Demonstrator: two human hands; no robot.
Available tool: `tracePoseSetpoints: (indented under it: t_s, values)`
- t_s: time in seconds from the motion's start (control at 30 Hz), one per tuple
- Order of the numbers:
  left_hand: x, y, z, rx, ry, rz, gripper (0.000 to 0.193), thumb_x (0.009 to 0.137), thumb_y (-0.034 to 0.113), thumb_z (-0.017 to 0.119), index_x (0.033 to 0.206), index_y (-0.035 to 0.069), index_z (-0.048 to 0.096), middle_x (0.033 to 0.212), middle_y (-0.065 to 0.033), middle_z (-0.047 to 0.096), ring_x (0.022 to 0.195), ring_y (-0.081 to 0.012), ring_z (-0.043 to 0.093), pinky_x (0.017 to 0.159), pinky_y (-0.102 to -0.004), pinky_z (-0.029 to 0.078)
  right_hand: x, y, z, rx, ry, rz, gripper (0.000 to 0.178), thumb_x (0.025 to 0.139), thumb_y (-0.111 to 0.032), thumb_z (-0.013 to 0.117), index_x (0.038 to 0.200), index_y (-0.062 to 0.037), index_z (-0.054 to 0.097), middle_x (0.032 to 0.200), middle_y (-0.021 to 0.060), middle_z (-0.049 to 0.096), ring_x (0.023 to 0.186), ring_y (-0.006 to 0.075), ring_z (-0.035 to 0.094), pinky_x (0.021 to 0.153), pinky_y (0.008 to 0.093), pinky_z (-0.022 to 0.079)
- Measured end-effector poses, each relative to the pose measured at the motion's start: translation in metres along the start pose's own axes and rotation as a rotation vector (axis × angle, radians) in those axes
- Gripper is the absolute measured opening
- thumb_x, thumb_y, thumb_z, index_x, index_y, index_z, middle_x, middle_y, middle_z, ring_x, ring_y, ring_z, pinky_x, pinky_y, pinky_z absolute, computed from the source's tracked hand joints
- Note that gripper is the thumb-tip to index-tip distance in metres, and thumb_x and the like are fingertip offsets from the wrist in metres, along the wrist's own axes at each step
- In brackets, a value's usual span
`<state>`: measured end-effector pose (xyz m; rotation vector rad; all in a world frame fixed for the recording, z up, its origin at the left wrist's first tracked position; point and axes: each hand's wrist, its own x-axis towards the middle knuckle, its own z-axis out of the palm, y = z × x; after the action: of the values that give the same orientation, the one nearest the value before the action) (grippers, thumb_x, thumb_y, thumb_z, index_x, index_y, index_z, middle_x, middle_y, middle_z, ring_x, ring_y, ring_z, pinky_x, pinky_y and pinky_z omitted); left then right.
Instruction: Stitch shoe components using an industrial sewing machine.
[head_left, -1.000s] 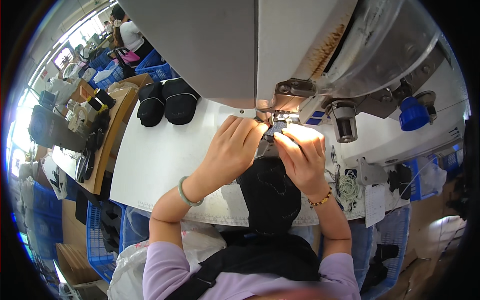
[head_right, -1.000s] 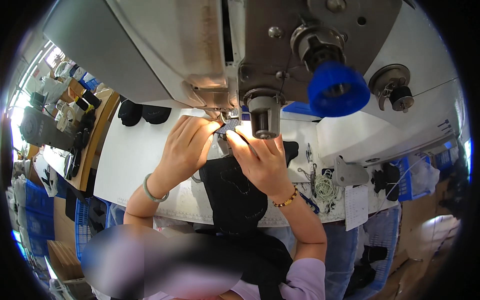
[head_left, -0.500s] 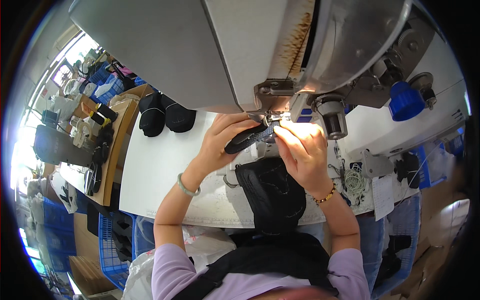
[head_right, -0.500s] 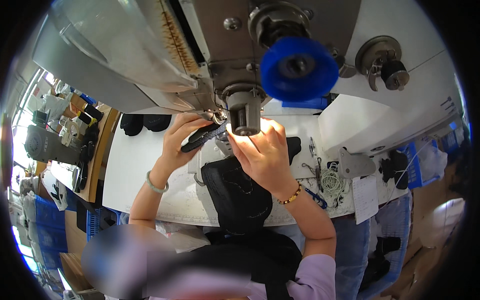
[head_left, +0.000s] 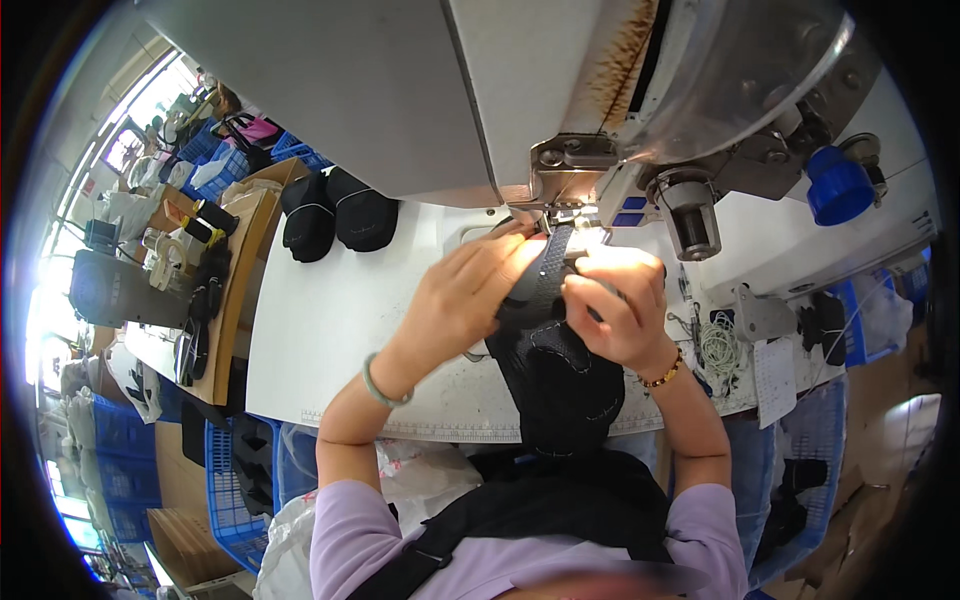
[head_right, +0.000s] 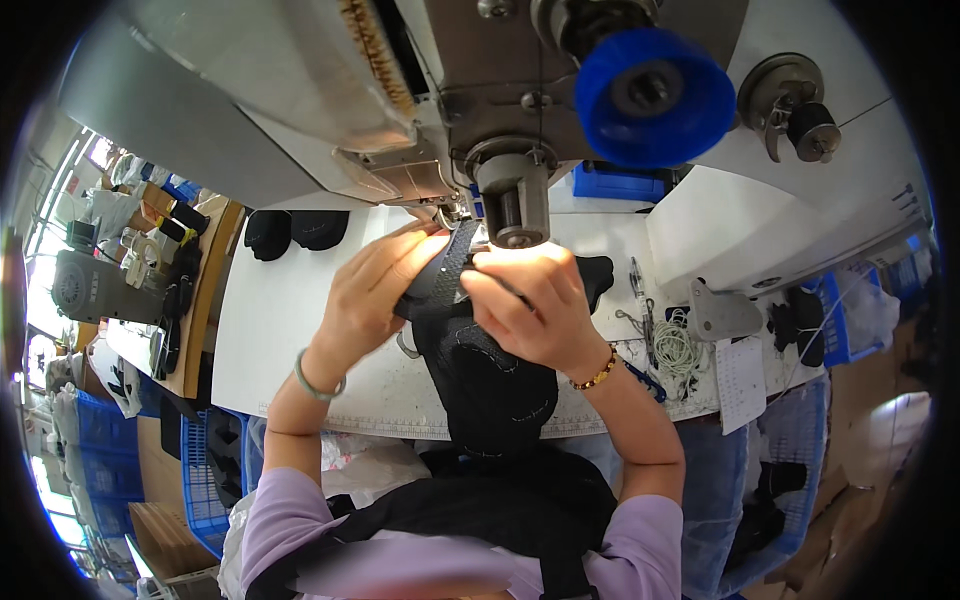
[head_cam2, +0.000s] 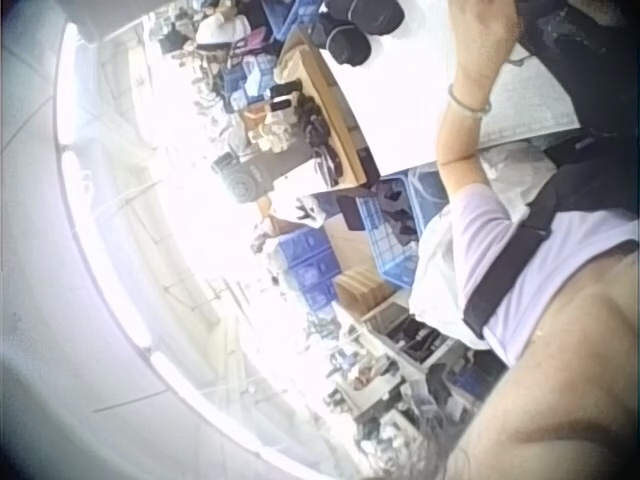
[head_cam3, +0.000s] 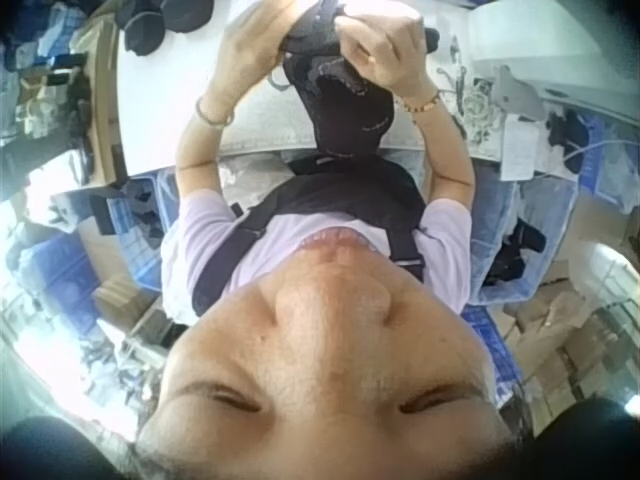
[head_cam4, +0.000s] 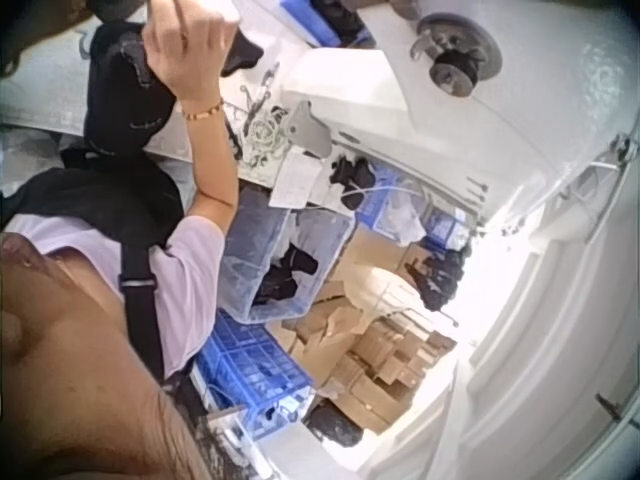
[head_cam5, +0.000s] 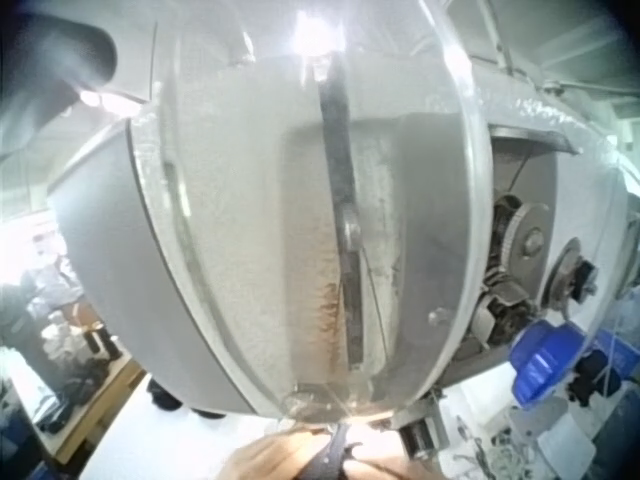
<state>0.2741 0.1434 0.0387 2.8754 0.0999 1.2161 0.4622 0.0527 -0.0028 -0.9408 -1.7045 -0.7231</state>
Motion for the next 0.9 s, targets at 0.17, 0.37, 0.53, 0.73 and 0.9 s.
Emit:
tracePoseSetpoints:
  t_s: [0.17,0.37,0.53,0.73,0.9]
  values:
    - [0.002,0.035,0.006,0.162,-0.021,-0.189,0.049,0.067,-0.005,0.057,0.116,-0.008,0.054,0.112,-0.02,0.056,0.106,-0.0331,0.059,0.084,-0.0366,0.052,-0.002,-0.01,-0.004,0.087,-0.129,-0.037,0.029,0.076,-0.007,0.067,0.105,-0.0068,0.061,0.109,0.0057,0.059,0.1,0.0225,0.059,0.082,0.0338,0.046]
    - [-0.006,0.028,0.011,0.094,0.05,-0.151,0.059,0.059,-0.011,0.056,0.117,-0.008,0.053,0.114,-0.0213,0.056,0.109,-0.0362,0.058,0.088,-0.0394,0.051,0.003,-0.009,-0.009,0.12,-0.129,-0.071,0.024,0.076,-0.005,0.067,0.099,-0.001,0.061,0.106,0.0084,0.061,0.095,0.0235,0.061,0.08,0.0325,0.048]
    - [-0.006,0.024,0.019,0.092,0.101,-0.133,0.068,0.051,-0.013,0.057,0.119,-0.008,0.053,0.116,-0.0219,0.056,0.109,-0.0382,0.057,0.09,-0.0403,0.051,0.001,-0.002,-0.009,0.101,-0.125,-0.095,0.023,0.076,-0.004,0.067,0.098,-0.0004,0.061,0.108,0.0087,0.062,0.093,0.0229,0.062,0.077,0.0315,0.048]
    - [-0.005,0.019,0.024,0.142,0.109,-0.111,0.052,0.064,-0.012,0.054,0.116,-0.011,0.053,0.116,-0.0239,0.056,0.108,-0.0349,0.059,0.088,-0.0382,0.051,0.001,0.003,-0.011,0.074,-0.154,-0.038,0.024,0.076,-0.005,0.067,0.099,-0.0041,0.063,0.109,0.0047,0.063,0.082,0.0135,0.059,0.072,0.0254,0.043]
    - [-0.007,0.012,0.029,0.145,0.132,-0.094,0.052,0.063,-0.012,0.054,0.115,-0.01,0.053,0.119,-0.0245,0.055,0.107,-0.036,0.059,0.086,-0.038,0.051,0.004,0.005,-0.014,0.079,-0.21,0.011,0.026,0.072,0.003,0.072,0.095,-0.0015,0.061,0.102,0.0078,0.065,0.09,0.0248,0.063,0.079,0.0339,0.049]
